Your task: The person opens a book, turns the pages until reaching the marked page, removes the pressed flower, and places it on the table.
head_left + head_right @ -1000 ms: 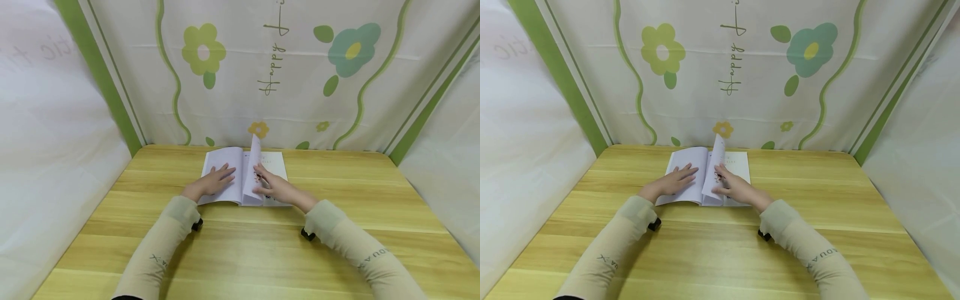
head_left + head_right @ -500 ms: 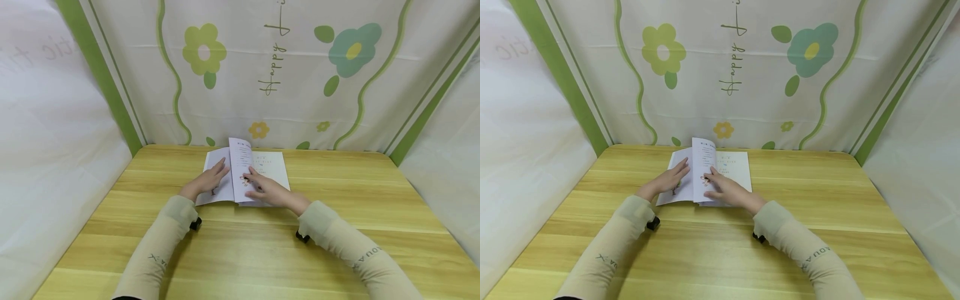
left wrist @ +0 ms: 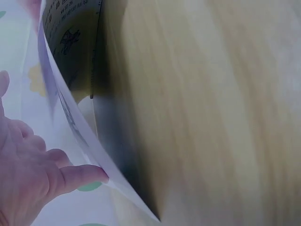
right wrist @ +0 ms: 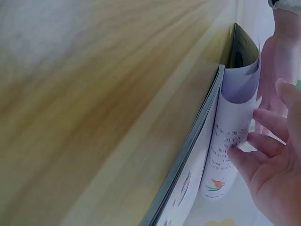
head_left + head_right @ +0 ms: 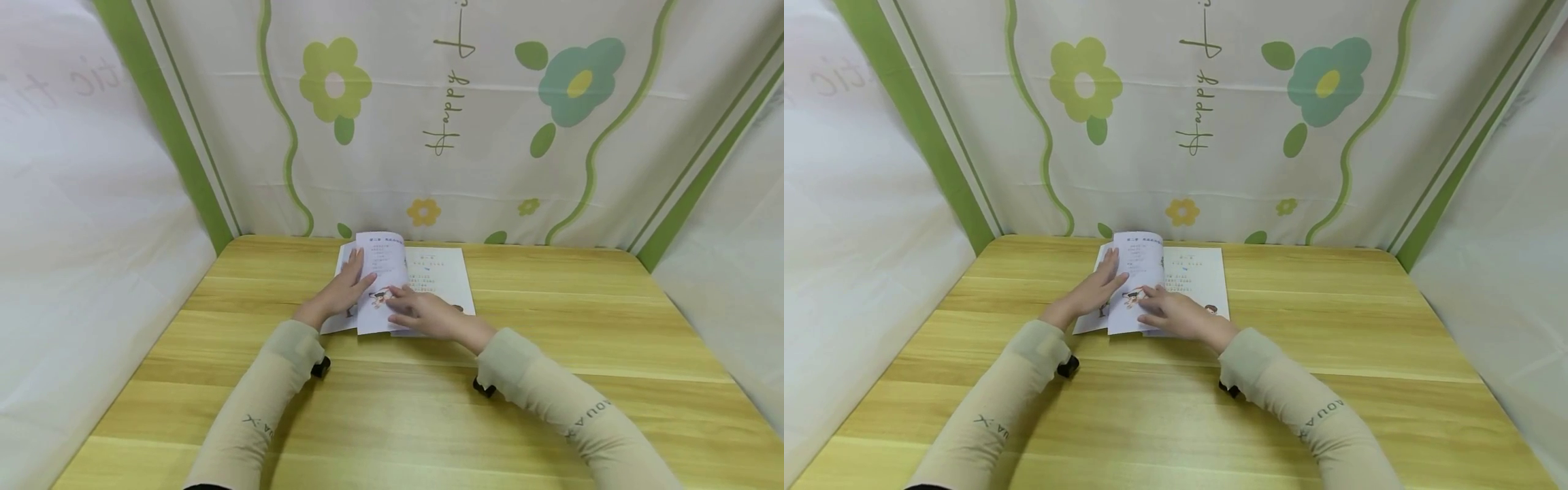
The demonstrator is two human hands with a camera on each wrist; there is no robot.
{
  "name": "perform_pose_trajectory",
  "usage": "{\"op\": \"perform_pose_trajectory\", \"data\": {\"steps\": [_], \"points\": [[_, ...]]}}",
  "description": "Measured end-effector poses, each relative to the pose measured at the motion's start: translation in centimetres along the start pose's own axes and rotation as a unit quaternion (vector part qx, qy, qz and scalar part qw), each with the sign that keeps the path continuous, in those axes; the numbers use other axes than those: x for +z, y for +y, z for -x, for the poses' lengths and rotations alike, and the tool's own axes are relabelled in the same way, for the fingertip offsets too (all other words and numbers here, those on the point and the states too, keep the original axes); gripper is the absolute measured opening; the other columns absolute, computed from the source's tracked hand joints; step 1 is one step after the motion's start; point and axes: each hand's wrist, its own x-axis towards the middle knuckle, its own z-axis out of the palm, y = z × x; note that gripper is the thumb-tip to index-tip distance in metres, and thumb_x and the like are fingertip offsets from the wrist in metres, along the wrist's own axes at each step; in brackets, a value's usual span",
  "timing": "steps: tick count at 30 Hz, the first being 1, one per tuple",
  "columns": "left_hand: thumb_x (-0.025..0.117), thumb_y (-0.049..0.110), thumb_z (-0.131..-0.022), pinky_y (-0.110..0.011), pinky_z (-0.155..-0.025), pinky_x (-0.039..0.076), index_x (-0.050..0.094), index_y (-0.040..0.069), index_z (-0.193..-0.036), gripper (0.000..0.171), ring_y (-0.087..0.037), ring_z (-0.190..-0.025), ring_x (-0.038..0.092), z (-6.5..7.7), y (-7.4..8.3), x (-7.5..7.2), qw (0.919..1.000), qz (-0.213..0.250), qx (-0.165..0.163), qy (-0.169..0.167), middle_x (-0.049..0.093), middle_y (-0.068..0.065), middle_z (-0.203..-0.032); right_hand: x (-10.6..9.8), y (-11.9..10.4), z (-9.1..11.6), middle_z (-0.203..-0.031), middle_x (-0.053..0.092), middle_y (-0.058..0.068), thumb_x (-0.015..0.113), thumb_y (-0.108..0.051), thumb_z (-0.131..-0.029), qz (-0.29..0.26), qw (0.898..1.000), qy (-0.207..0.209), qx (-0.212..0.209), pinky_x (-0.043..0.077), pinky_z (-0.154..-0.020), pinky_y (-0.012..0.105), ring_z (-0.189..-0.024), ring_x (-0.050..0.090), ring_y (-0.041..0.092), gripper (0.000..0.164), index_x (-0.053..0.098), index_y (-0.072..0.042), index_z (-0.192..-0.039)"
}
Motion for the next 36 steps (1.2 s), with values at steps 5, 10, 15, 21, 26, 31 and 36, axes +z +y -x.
{"op": "perform_pose_trajectory", "data": {"steps": [5, 10, 15, 21, 26, 31, 36], "points": [[0.038, 0.048, -0.11, -0.064, -0.12, -0.001, -0.001, 0.008, -0.165, 0.078, -0.048, -0.151, -0.015, 0.1, 0.0, 0.1, 0.9999, -0.009, 0.008, -0.006, -0.018, -0.01, -0.169, 0.2, -0.5, -0.5, -0.157, 0.042, 0.016, 0.059, -0.03, -0.106, 0.018, 1.0, -0.002, -0.024, 0.025, -0.12, 0.053, -0.148, 0.03, 0.041, 0.045, 0.061, -0.001, -0.141], [0.037, 0.051, -0.11, -0.066, -0.119, -0.001, 0.012, 0.012, -0.166, 0.073, -0.046, -0.151, -0.016, 0.0, 0.1, 0.3, 0.9989, -0.031, 0.017, -0.03, -0.011, -0.004, -0.17, 0.5, -1.1, -1.0, -0.155, 0.044, 0.017, 0.06, -0.029, -0.106, 0.026, 0.999, -0.002, -0.039, 0.027, -0.119, 0.052, -0.147, 0.032, 0.04, 0.042, 0.064, -0.002, -0.138], [0.035, 0.046, -0.111, -0.065, -0.119, 0.001, 0.021, 0.014, -0.165, 0.064, -0.049, -0.15, -0.01, -0.1, 0.4, 0.6, 0.9948, -0.07, 0.038, -0.063, 0.001, -0.007, -0.171, 0.8, -1.3, -1.3, -0.152, 0.049, 0.017, 0.061, -0.029, -0.105, 0.05, 0.997, -0.015, -0.053, 0.028, -0.119, 0.049, -0.148, 0.032, 0.037, 0.042, 0.063, -0.003, -0.139], [0.03, 0.042, -0.113, -0.06, -0.122, -0.001, 0.028, 0.018, -0.164, 0.056, -0.047, -0.152, -0.006, -0.4, 0.6, 1.0, 0.9891, -0.109, 0.049, -0.086, 0.011, -0.009, -0.17, 0.7, -1.2, -1.2, -0.155, 0.045, 0.017, 0.06, -0.028, -0.106, 0.053, 0.997, -0.035, -0.051, 0.027, -0.121, 0.045, -0.151, 0.027, 0.032, 0.045, 0.059, -0.002, -0.143], [0.026, 0.045, -0.113, -0.058, -0.122, -0.001, 0.029, 0.021, -0.164, 0.056, -0.047, -0.152, -0.007, -0.4, 0.7, 1.1, 0.9887, -0.118, 0.034, -0.086, 0.012, -0.007, -0.17, 0.5, -0.9, -1.1, -0.159, 0.039, 0.014, 0.058, -0.031, -0.107, 0.053, 0.996, -0.053, -0.048, 0.025, -0.121, 0.045, -0.152, 0.024, 0.029, 0.048, 0.056, -0.005, -0.147], [0.026, 0.047, -0.112, -0.06, -0.122, 0.002, 0.026, 0.024, -0.165, 0.057, -0.048, -0.151, -0.007, -0.3, 0.9, 1.1, 0.9889, -0.12, 0.014, -0.086, 0.012, -0.004, -0.17, 0.3, -0.3, -0.6, -0.16, 0.038, 0.011, 0.057, -0.033, -0.107, 0.05, 0.996, -0.054, -0.054, 0.026, -0.121, 0.046, -0.152, 0.025, 0.027, 0.05, 0.053, -0.007, -0.15], [0.025, 0.047, -0.112, -0.061, -0.122, 0.004, 0.022, 0.026, -0.165, 0.057, -0.05, -0.151, -0.006, -0.2, 1.0, 1.0, 0.9877, -0.132, 0.005, -0.083, 0.012, -0.004, -0.17, -0.1, 0.6, 0.3, -0.162, 0.036, 0.011, 0.056, -0.034, -0.107, 0.045, 0.996, -0.047, -0.055, 0.027, -0.121, 0.046, -0.151, 0.029, 0.027, 0.053, 0.048, -0.009, -0.153]]}}
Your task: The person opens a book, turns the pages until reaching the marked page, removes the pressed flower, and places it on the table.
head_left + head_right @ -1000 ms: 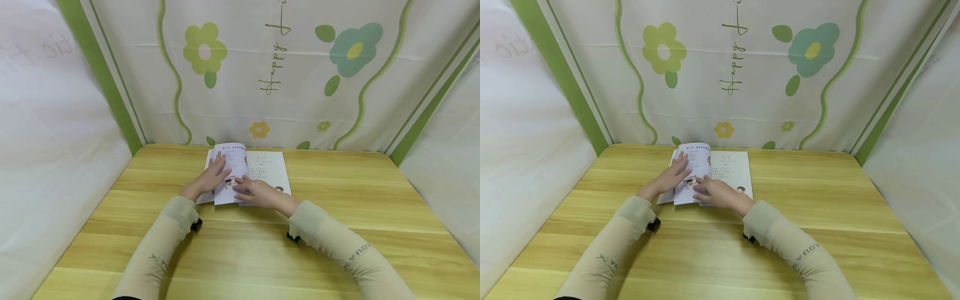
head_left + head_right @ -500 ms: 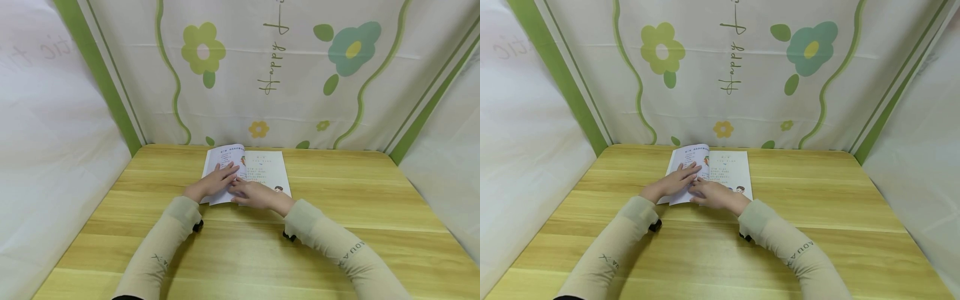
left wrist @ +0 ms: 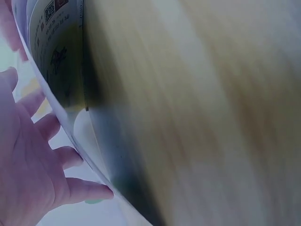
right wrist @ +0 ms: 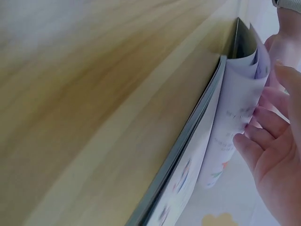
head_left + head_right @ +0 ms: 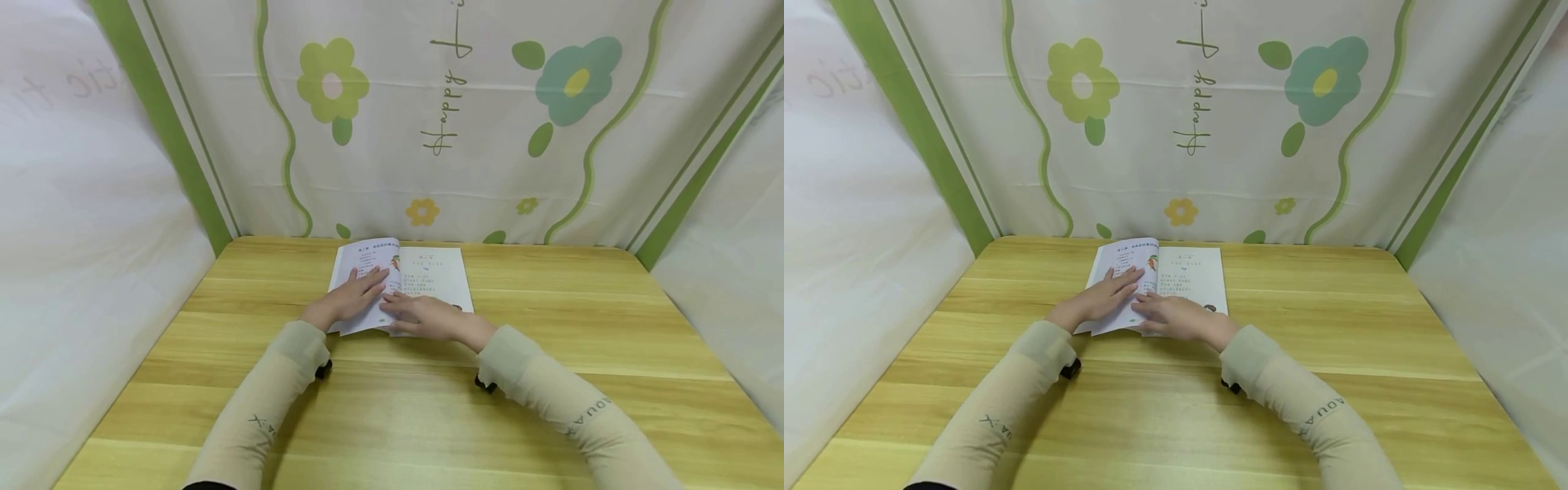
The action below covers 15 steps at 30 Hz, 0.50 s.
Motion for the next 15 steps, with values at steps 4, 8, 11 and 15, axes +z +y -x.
{"op": "perform_pose_trajectory", "data": {"steps": [4, 8, 11, 15], "points": [[0.026, 0.05, -0.111, -0.069, -0.118, 0.009, 0.022, 0.03, -0.165, 0.057, -0.051, -0.151, -0.004, 0.0, -0.1, 0.0, 0.9999, -0.005, -0.016, 0.005, 0.012, -0.003, -0.17, -0.3, 0.9, 1.0, -0.162, 0.036, 0.009, 0.056, -0.033, -0.107, 0.005, 1.0, 0.006, 0.01, 0.029, -0.12, 0.045, -0.149, 0.034, 0.027, 0.054, 0.047, -0.009, -0.154], [0.027, 0.053, -0.11, -0.078, -0.111, 0.01, 0.021, 0.036, -0.165, 0.058, -0.051, -0.151, -0.003, 0.0, -0.1, 0.1, 0.9992, -0.007, -0.04, 0.006, 0.009, 0.0, -0.17, -0.7, 1.9, 2.1, -0.16, 0.039, 0.012, 0.057, -0.034, -0.107, 0.014, 1.0, -0.002, 0.024, 0.035, -0.117, 0.045, -0.14, 0.048, 0.029, 0.054, 0.047, -0.009, -0.154], [0.028, 0.054, -0.11, -0.079, -0.111, 0.008, 0.021, 0.038, -0.164, 0.057, -0.052, -0.15, -0.003, -0.1, -0.1, 0.1, 0.9989, -0.012, -0.046, 0.005, 0.009, 0.0, -0.171, -1.1, 2.6, 3.0, -0.161, 0.038, 0.014, 0.062, -0.036, -0.104, 0.014, 0.999, -0.022, 0.039, 0.036, -0.116, 0.047, -0.139, 0.049, 0.031, 0.058, 0.048, -0.009, -0.154], [0.03, 0.053, -0.11, -0.079, -0.111, 0.008, 0.026, 0.041, -0.163, 0.054, -0.054, -0.15, -0.003, -0.1, 0.0, 0.0, 0.9986, -0.021, -0.048, 0.001, 0.01, -0.002, -0.171, -1.8, 3.7, 4.1, -0.164, 0.031, 0.016, 0.071, -0.038, -0.098, 0.008, 0.996, -0.057, 0.064, 0.027, -0.12, 0.052, -0.149, 0.031, 0.038, 0.067, 0.048, -0.007, -0.154]]}}
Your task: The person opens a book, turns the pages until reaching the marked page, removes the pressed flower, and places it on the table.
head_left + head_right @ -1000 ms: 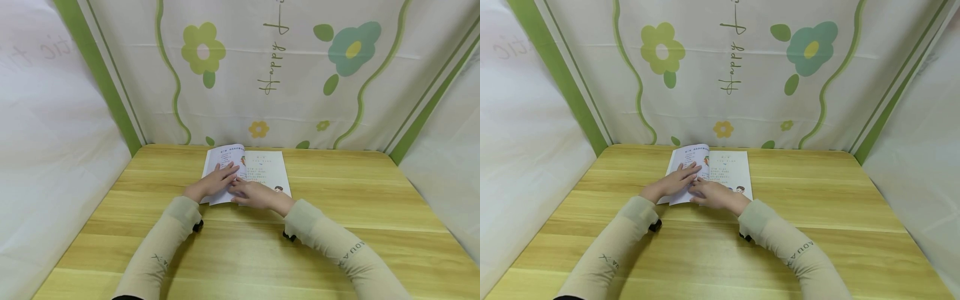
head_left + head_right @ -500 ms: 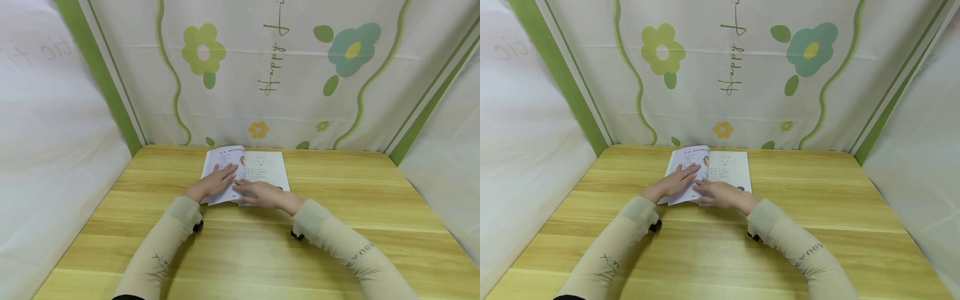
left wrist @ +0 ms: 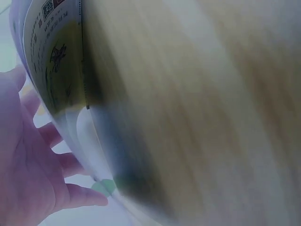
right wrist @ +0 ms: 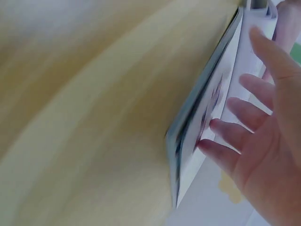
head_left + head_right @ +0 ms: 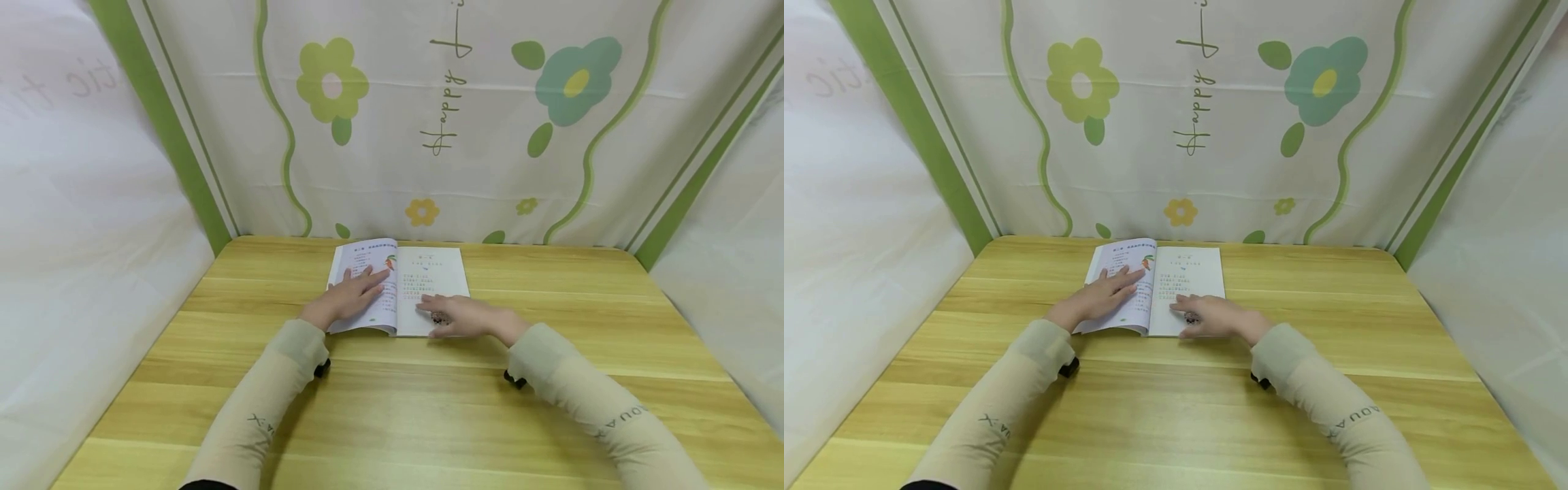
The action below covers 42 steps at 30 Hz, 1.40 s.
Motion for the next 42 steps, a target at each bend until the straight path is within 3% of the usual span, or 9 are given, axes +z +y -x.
{"op": "perform_pose_trajectory", "data": {"steps": [9, 24, 27, 29, 32, 35, 37, 39, 42], "points": [[0.042, 0.058, -0.106, -0.076, -0.114, 0.01, 0.029, 0.034, -0.163, 0.063, -0.05, -0.152, -0.004, 0.6, -0.4, -0.5, 0.9997, -0.018, -0.004, -0.016, 0.008, -0.008, -0.171, -0.4, 2.3, 2.1, -0.166, 0.025, 0.018, 0.08, -0.027, -0.092, -0.027, 0.999, -0.024, 0.039, 0.02, -0.121, 0.055, -0.152, 0.021, 0.041, 0.073, 0.047, -0.007, -0.154], [0.054, 0.055, -0.103, -0.066, -0.119, 0.005, 0.025, 0.029, -0.165, 0.072, -0.052, -0.15, -0.007, 0.4, -0.6, -0.7, 0.9991, -0.003, 0.011, -0.04, 0.0, -0.011, -0.17, -1.7, 3.0, 3.3, -0.161, 0.035, 0.016, 0.078, -0.025, -0.093, -0.021, 0.998, -0.031, 0.049, 0.027, -0.119, 0.056, -0.148, 0.031, 0.039, 0.058, 0.058, -0.009, -0.146], [0.054, 0.054, -0.103, -0.065, -0.12, 0.004, 0.025, 0.028, -0.165, 0.073, -0.051, -0.151, -0.008, 0.4, -0.7, -0.7, 0.999, 0.001, 0.012, -0.042, 0.0, -0.012, -0.17, -2.0, 3.2, 3.5, -0.16, 0.038, 0.016, 0.075, -0.016, -0.092, -0.017, 0.998, -0.034, 0.045, 0.038, -0.11, 0.048, -0.111, 0.06, 0.029, 0.054, 0.061, -0.009, -0.144], [0.055, 0.053, -0.104, -0.064, -0.12, 0.003, 0.025, 0.027, -0.165, 0.073, -0.051, -0.151, -0.008, 0.4, -0.7, -0.7, 0.999, 0.003, 0.014, -0.043, 0.0, -0.012, -0.17, -2.1, 3.3, 3.6, -0.159, 0.04, 0.016, 0.072, -0.009, -0.089, -0.014, 0.998, -0.034, 0.041, 0.042, -0.097, 0.041, -0.081, 0.05, 0.016, 0.055, 0.062, -0.009, -0.142], [0.055, 0.053, -0.104, -0.063, -0.121, 0.002, 0.024, 0.026, -0.165, 0.073, -0.05, -0.151, -0.009, 0.4, -0.7, -0.7, 0.9988, 0.004, 0.016, -0.045, -0.001, -0.013, -0.17, -2.2, 3.6, 3.7, -0.157, 0.042, 0.015, 0.07, -0.003, -0.085, -0.015, 0.999, -0.032, 0.036, 0.039, -0.088, 0.037, -0.066, 0.031, 0.013, 0.056, 0.064, -0.009, -0.141], [0.055, 0.052, -0.104, -0.061, -0.121, 0.001, 0.024, 0.026, -0.165, 0.074, -0.049, -0.151, -0.009, 0.4, -0.8, -0.7, 0.9987, 0.004, 0.02, -0.047, -0.001, -0.013, -0.17, -2.2, 3.8, 3.8, -0.156, 0.045, 0.014, 0.068, -0.002, -0.088, -0.008, 0.999, -0.025, 0.028, 0.042, -0.093, 0.039, -0.08, 0.05, 0.017, 0.053, 0.065, -0.01, -0.14], [0.054, 0.052, -0.104, -0.06, -0.122, 0.0, 0.024, 0.025, -0.165, 0.074, -0.048, -0.152, -0.009, 0.3, -0.9, -0.7, 0.9986, 0.003, 0.024, -0.047, 0.0, -0.014, -0.17, -2.1, 3.9, 3.8, -0.154, 0.047, 0.013, 0.067, -0.004, -0.093, -0.006, 1.0, -0.016, 0.026, 0.044, -0.101, 0.043, -0.102, 0.062, 0.026, 0.046, 0.066, -0.01, -0.138], [0.054, 0.052, -0.104, -0.058, -0.122, -0.001, 0.024, 0.025, -0.165, 0.074, -0.046, -0.152, -0.009, 0.2, -0.9, -0.7, 0.9986, 0.002, 0.026, -0.047, 0.0, -0.014, -0.17, -2.1, 3.9, 3.8, -0.149, 0.052, 0.015, 0.066, -0.007, -0.098, 0.002, 1.0, 0.003, 0.017, 0.043, -0.108, 0.049, -0.127, 0.058, 0.034, 0.037, 0.069, -0.009, -0.134], [0.054, 0.052, -0.104, -0.057, -0.123, -0.002, 0.023, 0.025, -0.165, 0.074, -0.044, -0.153, -0.01, 0.1, -1.0, -0.6, 0.9985, 0.004, 0.027, -0.047, 0.0, -0.013, -0.17, -2.0, 4.0, 3.7, -0.143, 0.058, 0.016, 0.065, -0.012, -0.101, -0.004, 0.999, 0.033, 0.018, 0.042, -0.11, 0.053, -0.133, 0.054, 0.038, 0.026, 0.074, -0.008, -0.126]]}}
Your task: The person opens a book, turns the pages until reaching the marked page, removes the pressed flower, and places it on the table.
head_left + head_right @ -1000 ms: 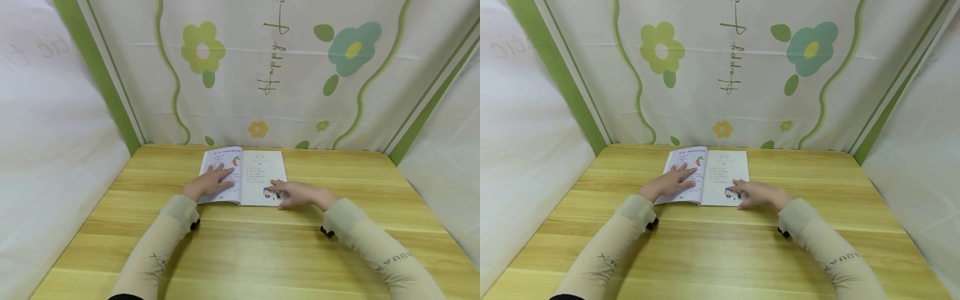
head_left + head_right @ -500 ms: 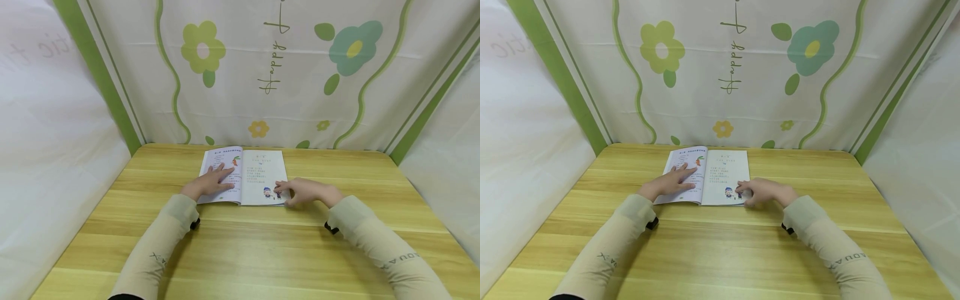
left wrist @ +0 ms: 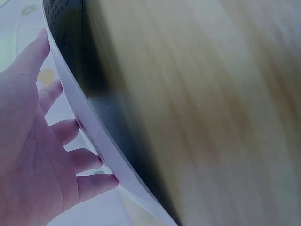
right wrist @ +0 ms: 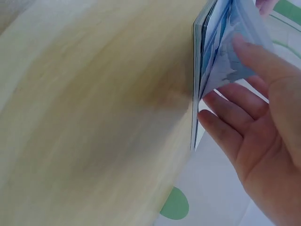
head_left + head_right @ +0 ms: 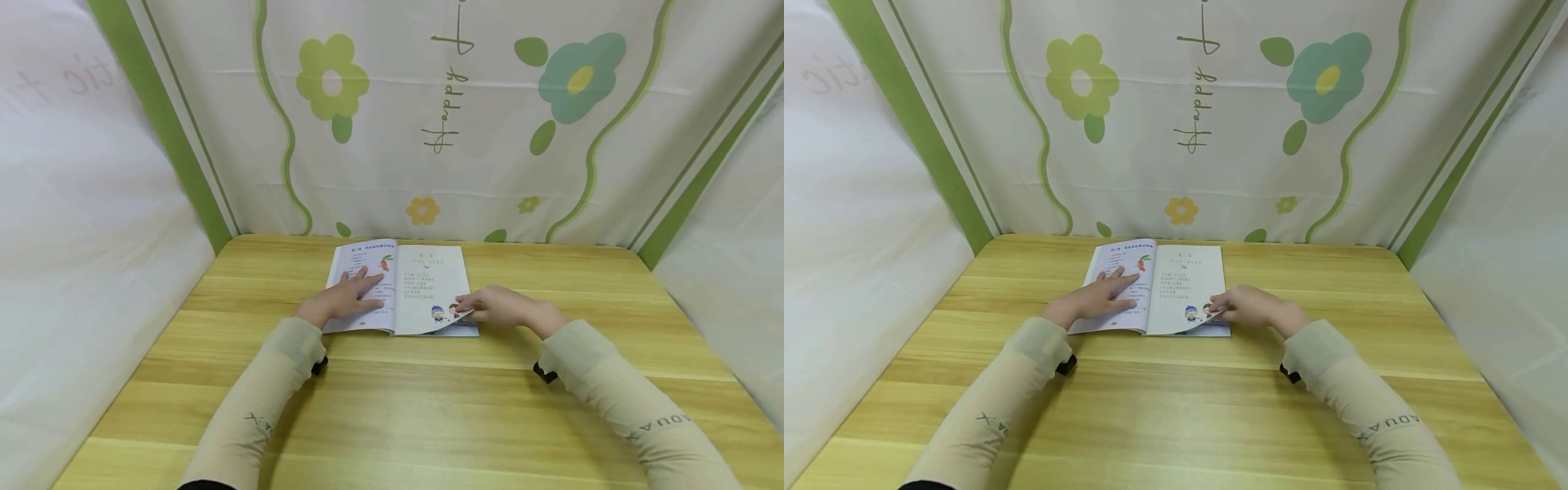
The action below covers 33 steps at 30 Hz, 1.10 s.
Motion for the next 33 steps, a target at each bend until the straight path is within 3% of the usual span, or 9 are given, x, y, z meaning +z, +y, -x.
{"op": "perform_pose_trajectory", "data": {"steps": [7, 11, 13, 17, 21, 24, 27, 31, 33], "points": [[0.054, 0.053, -0.104, -0.056, -0.123, -0.003, 0.023, 0.025, -0.165, 0.074, -0.042, -0.153, -0.01, 0.0, -0.2, 0.1, 0.9999, 0.013, 0.0, -0.003, 0.0, -0.012, -0.17, 0.3, -0.2, -0.5, -0.141, 0.059, 0.021, 0.064, -0.019, -0.103, -0.023, 0.996, 0.082, 0.032, 0.051, -0.097, 0.05, -0.115, 0.066, 0.036, 0.02, 0.078, -0.01, -0.114], [0.054, 0.053, -0.104, -0.056, -0.122, -0.003, 0.022, 0.025, -0.165, 0.075, -0.043, -0.153, -0.01, 0.1, -0.2, 0.2, 0.9998, 0.016, 0.001, -0.008, 0.0, -0.012, -0.17, 0.8, -0.6, -0.7, -0.151, 0.046, 0.026, 0.063, -0.031, -0.104, -0.046, 0.99, 0.119, 0.058, 0.043, -0.107, 0.057, -0.131, 0.053, 0.045, 0.032, 0.074, -0.006, -0.121], [0.054, 0.053, -0.104, -0.057, -0.122, -0.002, 0.022, 0.026, -0.165, 0.075, -0.044, -0.153, -0.01, 0.1, -0.2, 0.3, 0.9999, 0.014, 0.0, -0.009, 0.0, -0.012, -0.17, 1.1, -0.7, -0.8, -0.157, 0.037, 0.027, 0.062, -0.036, -0.104, -0.063, 0.987, 0.128, 0.076, 0.035, -0.113, 0.06, -0.138, 0.042, 0.048, 0.043, 0.069, -0.002, -0.129], [0.053, 0.054, -0.104, -0.058, -0.122, 0.001, 0.023, 0.027, -0.165, 0.074, -0.046, -0.152, -0.009, 0.1, -0.1, 0.1, 0.9999, 0.01, -0.005, -0.003, 0.001, -0.011, -0.171, 1.2, -1.1, -1.1, -0.163, 0.019, 0.029, 0.059, -0.043, -0.104, -0.097, 0.979, 0.139, 0.109, 0.028, -0.116, 0.06, -0.143, 0.032, 0.05, 0.062, 0.053, 0.003, -0.145], [0.053, 0.055, -0.104, -0.058, -0.123, 0.0, 0.022, 0.028, -0.165, 0.074, -0.045, -0.153, -0.009, 0.0, 0.0, -0.1, 0.9999, 0.011, -0.008, -0.003, 0.0, -0.011, -0.171, 1.4, -1.3, -1.5, -0.165, 0.002, 0.031, 0.058, -0.045, -0.105, -0.153, 0.969, 0.146, 0.128, 0.024, -0.118, 0.058, -0.146, 0.026, 0.049, 0.079, 0.027, 0.003, -0.16], [0.053, 0.055, -0.103, -0.057, -0.123, 0.0, 0.022, 0.028, -0.165, 0.074, -0.044, -0.153, -0.009, 0.0, 0.0, -0.1, 0.9999, 0.012, -0.007, -0.004, 0.0, -0.011, -0.17, 1.7, -1.4, -2.0, -0.165, -0.013, 0.028, 0.059, -0.037, -0.106, -0.232, 0.952, 0.163, 0.115, 0.022, -0.12, 0.055, -0.149, 0.019, 0.049, 0.091, -0.001, 0.002, -0.163], [0.053, 0.055, -0.103, -0.057, -0.123, -0.001, 0.022, 0.027, -0.165, 0.075, -0.043, -0.153, -0.01, 0.0, 0.0, -0.1, 0.9999, 0.012, -0.005, -0.006, 0.0, -0.011, -0.17, 2.0, -1.7, -2.5, -0.163, -0.026, 0.024, 0.06, -0.026, -0.107, -0.322, 0.924, 0.18, 0.095, 0.019, -0.12, 0.051, -0.151, 0.01, 0.048, 0.1, -0.023, -0.001, -0.158], [0.053, 0.053, -0.104, -0.055, -0.123, -0.002, 0.022, 0.025, -0.165, 0.075, -0.04, -0.154, -0.009, 0.0, 0.0, -0.2, 0.9999, 0.011, 0.001, -0.007, 0.001, -0.012, -0.17, 2.1, -2.4, -3.1, -0.161, -0.033, 0.02, 0.06, -0.02, -0.106, -0.41, 0.887, 0.194, 0.084, 0.02, -0.12, 0.048, -0.153, 0.006, 0.044, 0.105, -0.033, -0.007, -0.153], [0.053, 0.053, -0.104, -0.054, -0.123, -0.003, 0.022, 0.025, -0.165, 0.074, -0.039, -0.154, -0.009, 0.0, 0.0, -0.1, 0.9999, 0.01, 0.001, -0.006, 0.001, -0.012, -0.17, 2.0, -2.7, -3.3, -0.162, -0.032, 0.018, 0.06, -0.019, -0.106, -0.427, 0.879, 0.199, 0.078, 0.021, -0.12, 0.047, -0.153, 0.007, 0.043, 0.106, -0.033, -0.008, -0.154]]}}
